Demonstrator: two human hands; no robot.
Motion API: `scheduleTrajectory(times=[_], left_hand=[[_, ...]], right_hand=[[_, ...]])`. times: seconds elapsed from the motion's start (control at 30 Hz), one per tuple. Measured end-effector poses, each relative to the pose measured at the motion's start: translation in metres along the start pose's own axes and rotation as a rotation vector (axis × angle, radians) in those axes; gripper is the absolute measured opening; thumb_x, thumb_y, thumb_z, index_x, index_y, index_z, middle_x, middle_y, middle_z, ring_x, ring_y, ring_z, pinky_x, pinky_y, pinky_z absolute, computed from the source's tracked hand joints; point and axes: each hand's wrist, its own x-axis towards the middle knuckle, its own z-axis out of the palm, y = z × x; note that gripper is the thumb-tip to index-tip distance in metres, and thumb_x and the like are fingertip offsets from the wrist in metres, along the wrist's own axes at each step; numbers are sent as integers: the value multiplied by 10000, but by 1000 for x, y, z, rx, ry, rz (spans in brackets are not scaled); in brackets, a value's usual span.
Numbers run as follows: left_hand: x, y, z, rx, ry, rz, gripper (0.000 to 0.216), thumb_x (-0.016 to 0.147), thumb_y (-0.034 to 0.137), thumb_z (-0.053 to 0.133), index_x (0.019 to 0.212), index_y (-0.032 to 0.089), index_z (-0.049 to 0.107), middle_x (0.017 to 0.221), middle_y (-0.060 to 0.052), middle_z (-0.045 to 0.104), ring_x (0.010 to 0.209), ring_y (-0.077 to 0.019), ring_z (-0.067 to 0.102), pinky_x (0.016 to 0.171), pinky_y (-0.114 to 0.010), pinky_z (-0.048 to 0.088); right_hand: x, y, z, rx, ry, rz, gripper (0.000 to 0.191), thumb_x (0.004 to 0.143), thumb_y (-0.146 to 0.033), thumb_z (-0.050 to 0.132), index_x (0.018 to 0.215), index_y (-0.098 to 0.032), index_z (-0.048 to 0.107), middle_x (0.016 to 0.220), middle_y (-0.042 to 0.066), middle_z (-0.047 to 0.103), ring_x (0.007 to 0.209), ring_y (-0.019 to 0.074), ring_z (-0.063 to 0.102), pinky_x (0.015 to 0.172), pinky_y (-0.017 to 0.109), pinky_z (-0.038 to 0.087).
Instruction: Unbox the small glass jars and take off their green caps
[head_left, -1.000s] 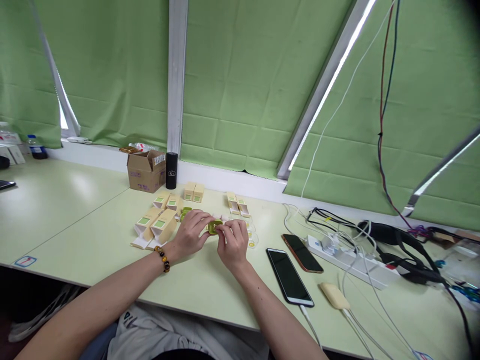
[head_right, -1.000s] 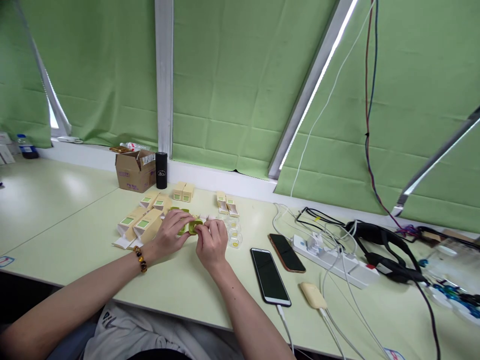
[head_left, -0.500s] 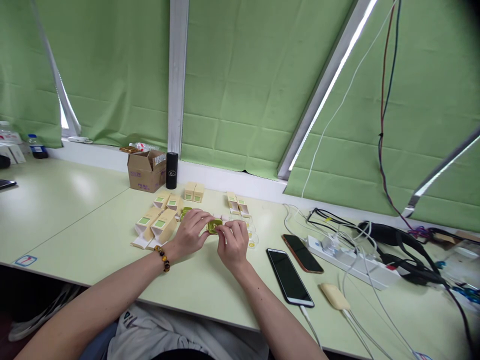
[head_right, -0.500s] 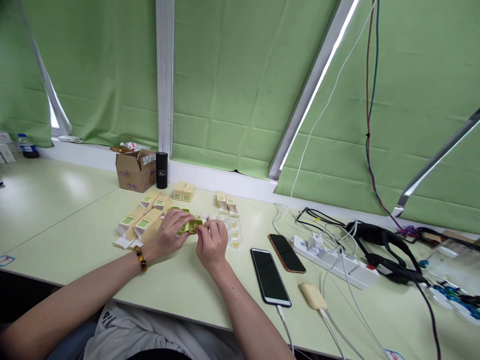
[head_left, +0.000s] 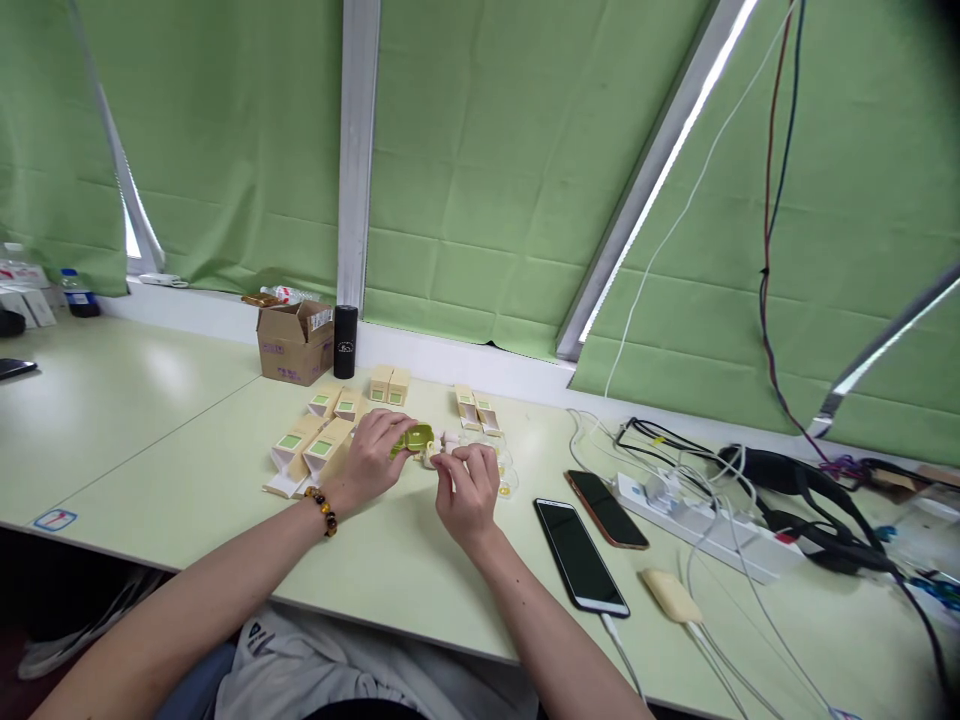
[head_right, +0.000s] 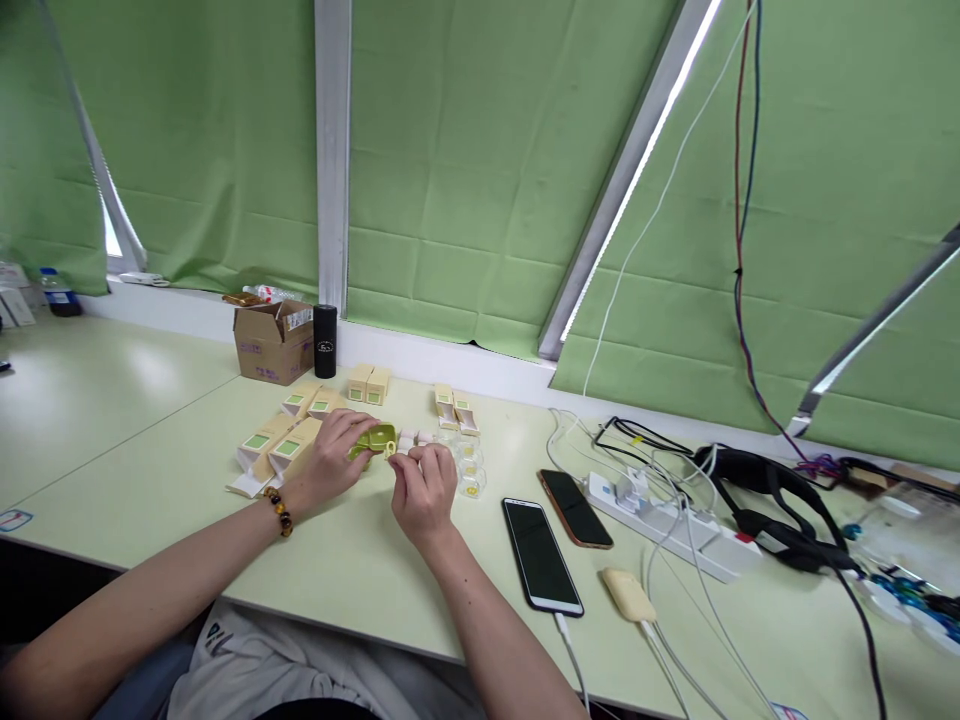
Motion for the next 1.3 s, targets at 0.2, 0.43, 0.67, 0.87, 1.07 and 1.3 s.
scheduleTrajectory(times=[0.2, 0.43, 0.67, 0.87, 1.07, 1.3], left_hand=[[6, -9, -5, -4, 89, -138, 467, 951, 201, 677, 1405, 235, 571, 1243, -110, 685, 1165, -299, 590, 1030, -522, 511], [6, -22, -1, -90, 156, -387, 248, 984, 337, 652, 1207, 229, 660, 1075, -84, 686, 1017, -256, 640, 934, -465, 538], [9, -26, 2, -430, 179, -667, 289, 998, 486, 607, 977, 198, 617, 886, -50, 695, 819, -199, 670, 721, -318, 526], [10, -27, 4, -714, 188, -828, 407, 928, 587, 677, 900, 186, 611, 717, -3, 625, 620, -143, 585, 602, -261, 471], [14, -20, 4, -821, 187, -854, 420, 912, 589, 696, 869, 176, 629, 816, -53, 702, 710, -152, 627, 696, -284, 508], [18, -13, 3, -894, 198, -863, 474, 869, 633, 723, 866, 169, 623, 898, -98, 748, 856, -203, 711, 770, -318, 525]], right_hand=[[-4, 11, 8, 3, -103, 105, 169, 960, -93, 595, 936, -229, 693, 911, 71, 655, 928, 246, 563, 805, 385, 479], [-2, 24, 37, -120, -510, 196, 204, 853, -22, 684, 817, -222, 708, 838, 33, 754, 901, 240, 566, 787, 363, 380], [-3, 29, 73, -265, -687, 195, 186, 841, -52, 696, 744, -207, 734, 777, 79, 769, 884, 249, 574, 795, 379, 304], [-5, 26, 81, -345, -856, 249, 194, 916, -118, 607, 820, -197, 757, 873, 106, 782, 991, 262, 573, 875, 385, 286], [-9, 27, 78, -362, -894, 230, 213, 951, -144, 566, 910, -197, 768, 977, 111, 791, 1054, 268, 559, 914, 392, 280], [-13, 28, 82, -375, -876, 218, 226, 951, -114, 546, 909, -191, 754, 983, 112, 787, 1076, 272, 543, 917, 402, 281]])
